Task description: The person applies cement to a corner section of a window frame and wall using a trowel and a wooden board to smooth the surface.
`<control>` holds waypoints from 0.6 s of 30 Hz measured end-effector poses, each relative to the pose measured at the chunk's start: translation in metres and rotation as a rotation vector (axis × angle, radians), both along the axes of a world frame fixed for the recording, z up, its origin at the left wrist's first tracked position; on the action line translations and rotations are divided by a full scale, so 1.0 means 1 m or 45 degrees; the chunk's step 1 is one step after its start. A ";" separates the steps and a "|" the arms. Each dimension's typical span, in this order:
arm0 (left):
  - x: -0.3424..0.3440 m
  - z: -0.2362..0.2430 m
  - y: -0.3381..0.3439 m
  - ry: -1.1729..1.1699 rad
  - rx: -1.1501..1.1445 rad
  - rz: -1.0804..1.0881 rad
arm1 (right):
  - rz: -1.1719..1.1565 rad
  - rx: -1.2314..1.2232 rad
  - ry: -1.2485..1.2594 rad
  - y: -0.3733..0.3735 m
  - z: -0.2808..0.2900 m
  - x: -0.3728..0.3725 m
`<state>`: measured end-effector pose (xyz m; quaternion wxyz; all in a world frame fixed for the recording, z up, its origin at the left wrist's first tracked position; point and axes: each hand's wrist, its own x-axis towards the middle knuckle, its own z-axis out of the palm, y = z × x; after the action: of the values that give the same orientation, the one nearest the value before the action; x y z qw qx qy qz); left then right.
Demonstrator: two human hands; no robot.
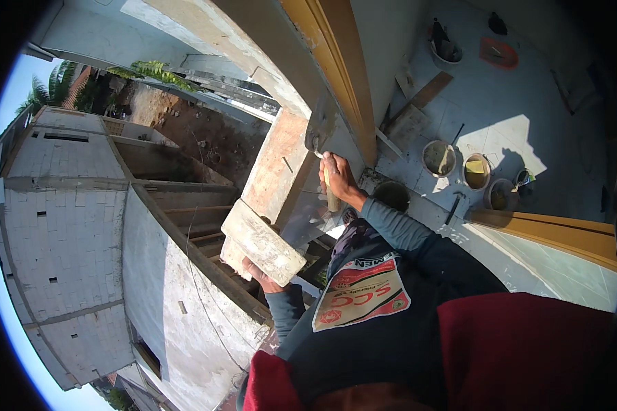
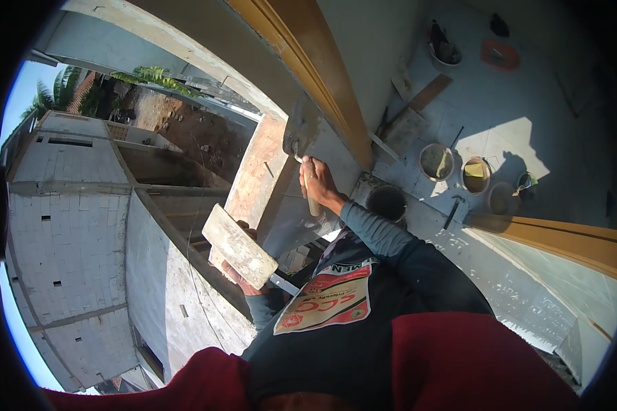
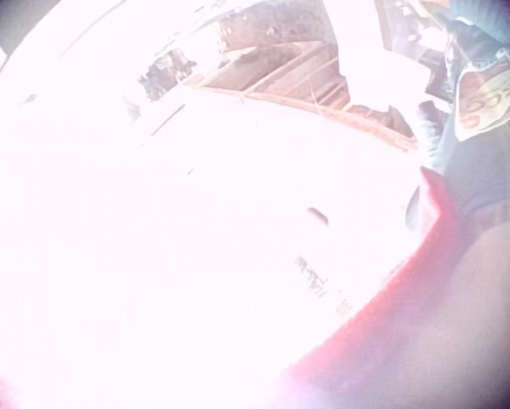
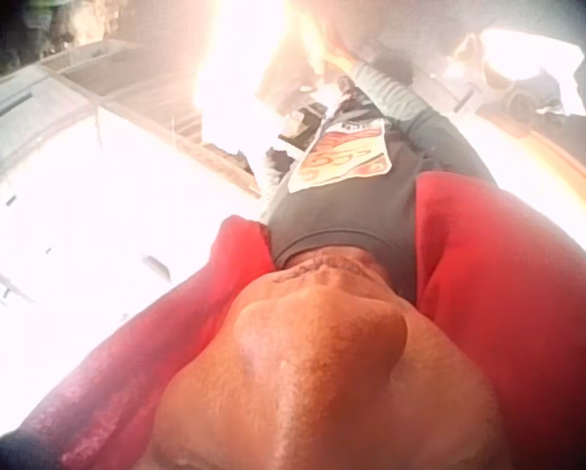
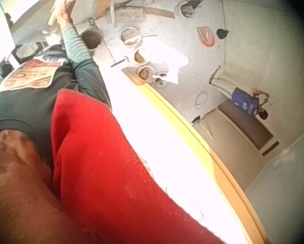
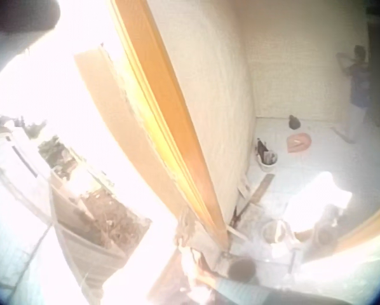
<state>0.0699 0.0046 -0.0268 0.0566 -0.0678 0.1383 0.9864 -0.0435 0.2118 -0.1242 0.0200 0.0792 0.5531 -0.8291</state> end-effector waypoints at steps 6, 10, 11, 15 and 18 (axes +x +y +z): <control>0.000 0.014 0.009 0.072 -0.124 0.021 | -0.010 -0.114 -0.109 -0.006 -0.020 0.004; -0.003 0.010 0.002 0.095 -0.055 -0.088 | 0.016 -0.183 -0.145 -0.008 -0.033 0.006; -0.001 0.013 0.005 0.122 -0.111 -0.055 | 0.011 -0.193 -0.141 -0.008 -0.037 0.007; 0.000 0.015 0.007 0.130 -0.095 -0.028 | 0.035 -0.218 -0.190 -0.008 -0.048 0.006; 0.004 0.021 0.012 0.073 -0.148 0.019 | 0.031 -0.281 -0.233 -0.010 -0.061 0.006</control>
<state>0.0739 0.0168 -0.0061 0.0410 -0.0438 0.1965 0.9787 -0.0379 0.2015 -0.1849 0.0889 0.1452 0.4553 -0.8739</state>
